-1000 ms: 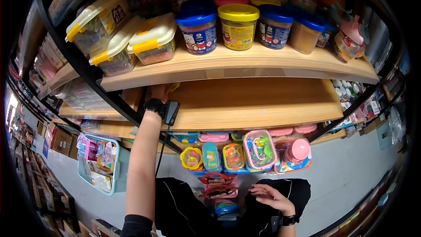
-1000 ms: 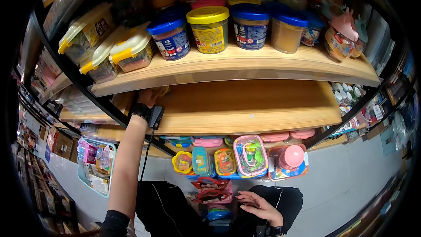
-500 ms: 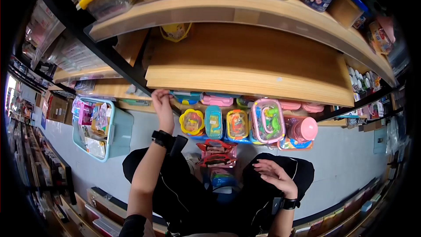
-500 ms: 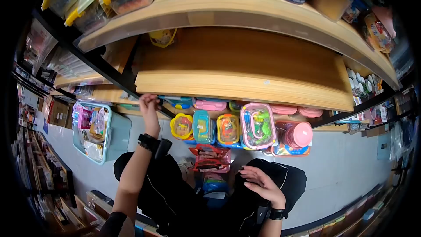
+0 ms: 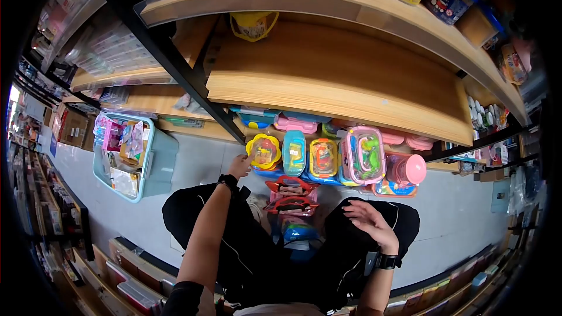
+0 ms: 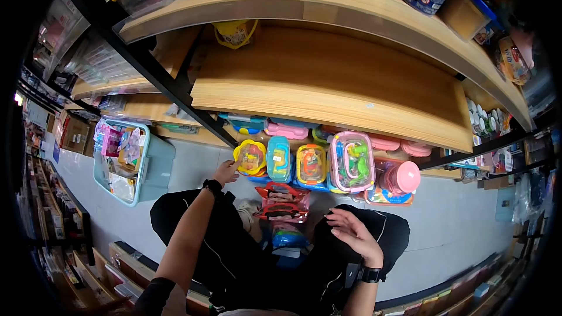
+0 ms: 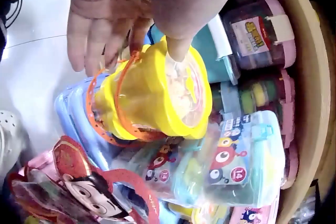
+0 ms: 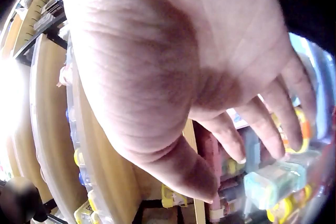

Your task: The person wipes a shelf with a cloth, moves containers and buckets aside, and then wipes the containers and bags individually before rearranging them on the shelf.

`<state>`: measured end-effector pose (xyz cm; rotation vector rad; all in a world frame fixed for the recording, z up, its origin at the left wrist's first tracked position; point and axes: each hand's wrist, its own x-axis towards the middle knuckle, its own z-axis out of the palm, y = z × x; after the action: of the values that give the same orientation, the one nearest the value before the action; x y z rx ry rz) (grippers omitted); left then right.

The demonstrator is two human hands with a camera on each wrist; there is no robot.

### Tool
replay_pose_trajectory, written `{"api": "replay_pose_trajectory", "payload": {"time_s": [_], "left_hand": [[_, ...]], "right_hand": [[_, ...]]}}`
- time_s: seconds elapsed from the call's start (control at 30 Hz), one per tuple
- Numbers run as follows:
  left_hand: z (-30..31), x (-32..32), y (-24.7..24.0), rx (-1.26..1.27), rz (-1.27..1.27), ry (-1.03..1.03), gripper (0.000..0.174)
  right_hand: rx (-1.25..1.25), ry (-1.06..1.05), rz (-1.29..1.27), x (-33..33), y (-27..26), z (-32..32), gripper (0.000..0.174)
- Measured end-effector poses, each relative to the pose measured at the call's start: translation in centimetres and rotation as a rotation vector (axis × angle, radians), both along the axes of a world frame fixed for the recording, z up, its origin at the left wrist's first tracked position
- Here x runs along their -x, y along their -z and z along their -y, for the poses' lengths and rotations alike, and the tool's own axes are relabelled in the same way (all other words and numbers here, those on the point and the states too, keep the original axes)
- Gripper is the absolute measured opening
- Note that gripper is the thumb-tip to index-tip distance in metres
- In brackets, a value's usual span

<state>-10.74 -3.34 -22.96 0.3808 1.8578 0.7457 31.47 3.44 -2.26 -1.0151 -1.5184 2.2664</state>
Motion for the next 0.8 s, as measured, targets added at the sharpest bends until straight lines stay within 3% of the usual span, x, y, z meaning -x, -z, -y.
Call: {"api": "replay_pose_trajectory", "payload": {"time_s": [0.07,0.17,0.27,0.3,0.43,0.57,0.67,0.8], "left_hand": [[0.3,0.8,3.6,-0.123,-0.045,0.025,0.048],[-0.2,-0.4,2.7,-0.324,-0.215,-0.113,0.044],[-0.4,1.3,5.3,-0.251,-0.398,0.025,0.039],[-0.6,0.3,1.2,-0.188,-0.33,0.02,0.035],[-0.4,0.9,-3.7,-0.207,-0.089,-0.067,0.033],[1.0,0.8,-11.2,-0.315,-0.259,0.157,0.023],[3.0,1.2,-17.7,-0.284,-0.221,0.158,0.023],[4.2,2.9,-24.5,-0.476,-0.184,0.071,0.026]], "right_hand": [[0.004,0.0,0.019,0.0,0.0,0.0,0.047],[-0.009,-0.006,0.024,-0.3,0.5,0.0,0.047],[-0.012,0.016,0.005,-0.4,0.9,0.2,0.047],[-0.012,0.022,0.003,-0.5,0.9,0.2,0.047],[-0.03,0.006,-0.006,-0.6,0.7,0.5,0.048],[-0.041,-0.013,-0.017,-0.6,0.8,0.7,0.048],[-0.043,-0.031,-0.017,-0.8,0.9,0.7,0.048],[-0.055,-0.056,-0.012,-0.7,1.2,0.6,0.049]]}}
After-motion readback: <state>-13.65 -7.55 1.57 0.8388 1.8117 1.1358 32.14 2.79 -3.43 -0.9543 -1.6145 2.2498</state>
